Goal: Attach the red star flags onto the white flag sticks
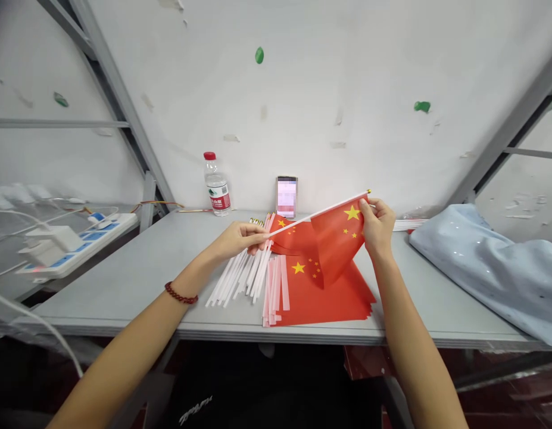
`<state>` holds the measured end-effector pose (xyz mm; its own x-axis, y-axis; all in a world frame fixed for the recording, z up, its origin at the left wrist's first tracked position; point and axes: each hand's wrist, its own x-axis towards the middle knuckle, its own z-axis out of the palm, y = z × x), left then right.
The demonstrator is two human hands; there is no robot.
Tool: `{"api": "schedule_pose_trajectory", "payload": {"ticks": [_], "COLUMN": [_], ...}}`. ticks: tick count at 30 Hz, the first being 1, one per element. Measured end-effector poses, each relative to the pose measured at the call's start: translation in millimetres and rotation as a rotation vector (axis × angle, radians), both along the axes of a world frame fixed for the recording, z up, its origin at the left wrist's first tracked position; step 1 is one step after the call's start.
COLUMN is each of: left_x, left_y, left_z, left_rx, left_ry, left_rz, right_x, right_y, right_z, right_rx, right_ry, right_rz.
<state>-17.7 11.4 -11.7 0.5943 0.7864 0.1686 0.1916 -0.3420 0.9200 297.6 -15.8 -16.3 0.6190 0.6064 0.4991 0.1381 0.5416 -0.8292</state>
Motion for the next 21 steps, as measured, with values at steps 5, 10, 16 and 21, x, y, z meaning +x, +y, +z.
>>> {"api": "schedule_pose_trajectory", "payload": {"ticks": [5, 10, 16, 21], "left_x": [-2, -6, -14, -14], "left_y": [3, 2, -4, -8], "left_z": [1.1, 5.2, 13.4, 16.5], "left_rx": [-0.066, -0.093, -0.175, -0.184], "left_ry": [-0.046, -0.016, -0.152, -0.264], "left_rz": [0.0, -0.011, -0.164, -0.264], "right_x": [8, 8, 13, 7], "right_y": [-1, 1, 0, -3], "right_z": [1.6, -0.9, -1.7, -2.1], "right_rx": [-0.105, -0.191, -0.31, -0.403], "right_ry": [0.109, 0.102, 0.111, -0.016], "right_rz": [0.034, 0.034, 0.065, 0.189]}}
